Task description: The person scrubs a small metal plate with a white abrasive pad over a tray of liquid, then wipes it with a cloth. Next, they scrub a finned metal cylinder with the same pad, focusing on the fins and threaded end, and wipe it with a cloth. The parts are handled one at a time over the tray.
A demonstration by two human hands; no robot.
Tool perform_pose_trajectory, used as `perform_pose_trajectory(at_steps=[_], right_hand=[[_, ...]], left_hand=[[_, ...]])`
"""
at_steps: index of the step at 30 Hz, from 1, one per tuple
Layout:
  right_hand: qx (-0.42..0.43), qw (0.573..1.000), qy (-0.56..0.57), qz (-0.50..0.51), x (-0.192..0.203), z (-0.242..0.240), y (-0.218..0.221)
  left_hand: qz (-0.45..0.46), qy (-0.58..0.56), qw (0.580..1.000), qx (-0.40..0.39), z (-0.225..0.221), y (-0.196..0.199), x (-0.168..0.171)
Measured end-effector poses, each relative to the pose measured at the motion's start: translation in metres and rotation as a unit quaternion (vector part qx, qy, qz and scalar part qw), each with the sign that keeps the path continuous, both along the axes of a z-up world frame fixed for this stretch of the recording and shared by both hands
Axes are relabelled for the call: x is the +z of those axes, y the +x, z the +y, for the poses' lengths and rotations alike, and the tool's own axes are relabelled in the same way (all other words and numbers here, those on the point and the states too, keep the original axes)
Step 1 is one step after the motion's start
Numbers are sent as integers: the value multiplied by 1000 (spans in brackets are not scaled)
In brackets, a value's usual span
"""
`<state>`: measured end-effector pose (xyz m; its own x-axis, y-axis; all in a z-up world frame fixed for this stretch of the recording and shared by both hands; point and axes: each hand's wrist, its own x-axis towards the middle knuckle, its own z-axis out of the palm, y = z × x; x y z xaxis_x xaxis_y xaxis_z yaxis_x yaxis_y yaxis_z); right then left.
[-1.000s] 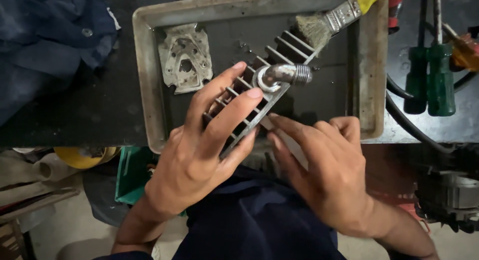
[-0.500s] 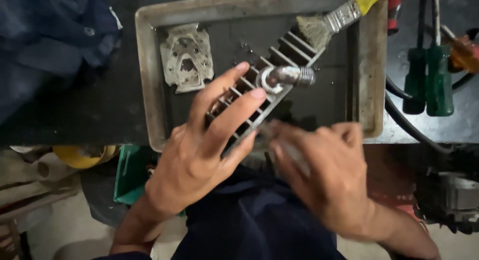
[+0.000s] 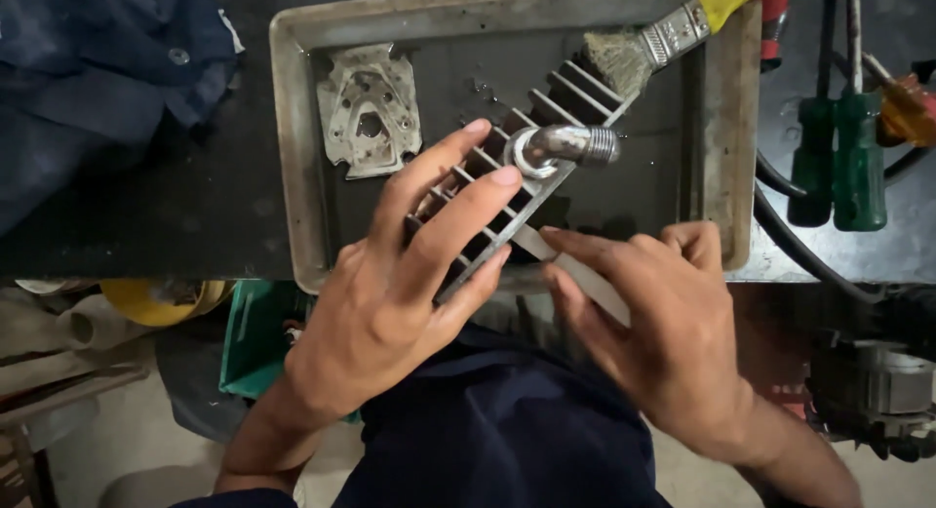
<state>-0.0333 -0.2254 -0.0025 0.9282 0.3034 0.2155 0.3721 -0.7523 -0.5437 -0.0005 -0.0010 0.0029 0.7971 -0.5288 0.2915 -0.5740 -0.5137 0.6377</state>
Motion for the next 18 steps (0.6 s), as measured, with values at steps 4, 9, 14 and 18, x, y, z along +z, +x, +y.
perform_pose_trajectory(at_steps=[4,9,14,18], right_hand=[[-13,998,47,47,12,-4,3],[-78,993,-51,79,11,-38,6],[-6,976,-207,63,31,-46,31],[102,971,-211,50,35,-29,52]], left_hand=[[7,-3,1000,5,1,-1,-6],[53,-121,990,41,3,2,0],[50,-203,960,187,-3,3,6],[74,-287,916,270,-3,0,23]])
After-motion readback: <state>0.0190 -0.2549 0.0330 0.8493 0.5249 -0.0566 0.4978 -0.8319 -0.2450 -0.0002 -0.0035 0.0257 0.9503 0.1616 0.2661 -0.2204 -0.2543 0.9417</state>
